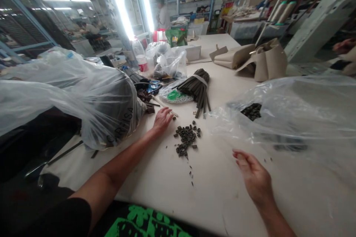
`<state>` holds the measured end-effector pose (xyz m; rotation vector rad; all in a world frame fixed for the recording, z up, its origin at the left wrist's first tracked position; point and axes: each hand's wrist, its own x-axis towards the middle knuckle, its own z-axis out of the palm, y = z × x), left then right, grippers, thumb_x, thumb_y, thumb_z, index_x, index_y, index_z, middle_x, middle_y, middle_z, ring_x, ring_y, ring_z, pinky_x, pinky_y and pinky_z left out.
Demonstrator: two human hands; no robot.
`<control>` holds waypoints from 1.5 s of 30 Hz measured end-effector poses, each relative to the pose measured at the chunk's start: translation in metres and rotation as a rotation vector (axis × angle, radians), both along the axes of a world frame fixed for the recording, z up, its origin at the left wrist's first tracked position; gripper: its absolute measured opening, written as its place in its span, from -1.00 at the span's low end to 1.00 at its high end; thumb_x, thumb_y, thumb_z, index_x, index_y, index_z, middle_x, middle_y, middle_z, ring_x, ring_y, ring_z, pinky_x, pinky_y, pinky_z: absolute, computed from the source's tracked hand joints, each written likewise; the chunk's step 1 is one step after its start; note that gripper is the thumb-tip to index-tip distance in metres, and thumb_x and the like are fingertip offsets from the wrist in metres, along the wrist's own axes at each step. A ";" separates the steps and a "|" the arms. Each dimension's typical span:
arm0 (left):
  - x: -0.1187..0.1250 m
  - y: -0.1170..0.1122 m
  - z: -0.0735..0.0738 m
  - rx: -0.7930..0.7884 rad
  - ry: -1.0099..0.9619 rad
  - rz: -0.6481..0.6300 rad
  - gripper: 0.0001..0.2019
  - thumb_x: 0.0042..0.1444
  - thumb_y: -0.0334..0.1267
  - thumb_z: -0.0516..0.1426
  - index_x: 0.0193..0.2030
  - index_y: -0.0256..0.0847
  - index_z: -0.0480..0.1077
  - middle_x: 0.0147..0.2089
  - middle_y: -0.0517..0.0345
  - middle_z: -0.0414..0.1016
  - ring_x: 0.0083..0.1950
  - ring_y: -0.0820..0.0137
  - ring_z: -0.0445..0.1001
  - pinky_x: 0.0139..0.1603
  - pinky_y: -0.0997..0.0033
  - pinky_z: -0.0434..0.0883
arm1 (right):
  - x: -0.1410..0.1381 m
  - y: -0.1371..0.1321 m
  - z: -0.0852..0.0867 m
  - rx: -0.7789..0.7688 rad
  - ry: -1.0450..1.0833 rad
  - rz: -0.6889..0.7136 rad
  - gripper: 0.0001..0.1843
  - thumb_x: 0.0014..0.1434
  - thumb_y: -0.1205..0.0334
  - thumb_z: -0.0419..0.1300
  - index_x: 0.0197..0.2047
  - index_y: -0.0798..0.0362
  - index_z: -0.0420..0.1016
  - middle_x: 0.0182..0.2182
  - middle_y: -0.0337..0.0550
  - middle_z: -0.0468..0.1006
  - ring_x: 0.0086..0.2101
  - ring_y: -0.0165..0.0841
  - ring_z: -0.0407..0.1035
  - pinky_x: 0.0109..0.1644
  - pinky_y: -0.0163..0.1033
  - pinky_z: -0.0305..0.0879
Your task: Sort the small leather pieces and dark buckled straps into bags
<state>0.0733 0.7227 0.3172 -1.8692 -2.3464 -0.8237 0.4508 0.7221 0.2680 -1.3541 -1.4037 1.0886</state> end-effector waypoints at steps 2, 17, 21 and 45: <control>-0.014 0.013 0.002 -0.025 -0.046 0.076 -0.62 0.37 -0.19 0.01 0.18 -0.38 0.41 0.22 -0.15 0.43 0.32 0.24 0.31 0.39 0.27 0.19 | -0.023 0.007 -0.007 0.131 -0.146 0.118 -0.43 0.09 -0.27 0.14 -0.02 -0.05 0.57 0.00 0.05 0.57 0.04 -0.01 0.45 0.24 0.19 0.33; 0.083 -0.037 -0.024 -0.042 -0.183 -0.119 -0.44 0.32 0.01 0.03 0.35 -0.27 0.27 0.37 -0.12 0.29 0.41 0.19 0.23 0.47 0.17 0.11 | -0.178 0.027 0.000 0.422 -0.271 0.373 -0.48 0.29 0.09 -0.01 0.21 0.14 0.42 0.18 0.11 0.44 0.18 -0.12 0.29 0.38 0.02 0.09; 0.099 -0.019 -0.025 0.077 -0.481 0.032 -0.49 0.34 -0.06 -0.04 0.29 -0.32 0.33 0.30 -0.17 0.38 0.34 0.20 0.33 0.42 0.16 0.19 | -0.199 0.019 0.007 0.239 -0.004 0.276 -0.67 0.21 0.16 0.06 -0.08 0.06 0.57 -0.03 0.04 0.58 0.03 -0.17 0.38 0.32 -0.08 0.12; 0.155 0.014 0.064 0.573 -1.739 -0.054 -0.73 -0.05 -0.15 0.32 -0.24 -0.26 0.51 -0.26 0.13 0.60 -0.25 0.44 0.56 -0.08 0.44 0.49 | -0.182 0.020 0.123 0.047 1.044 0.009 -0.70 -0.06 0.03 0.38 -0.35 0.09 0.55 -0.38 -0.20 0.60 -0.35 -0.37 0.45 -0.17 -0.24 0.43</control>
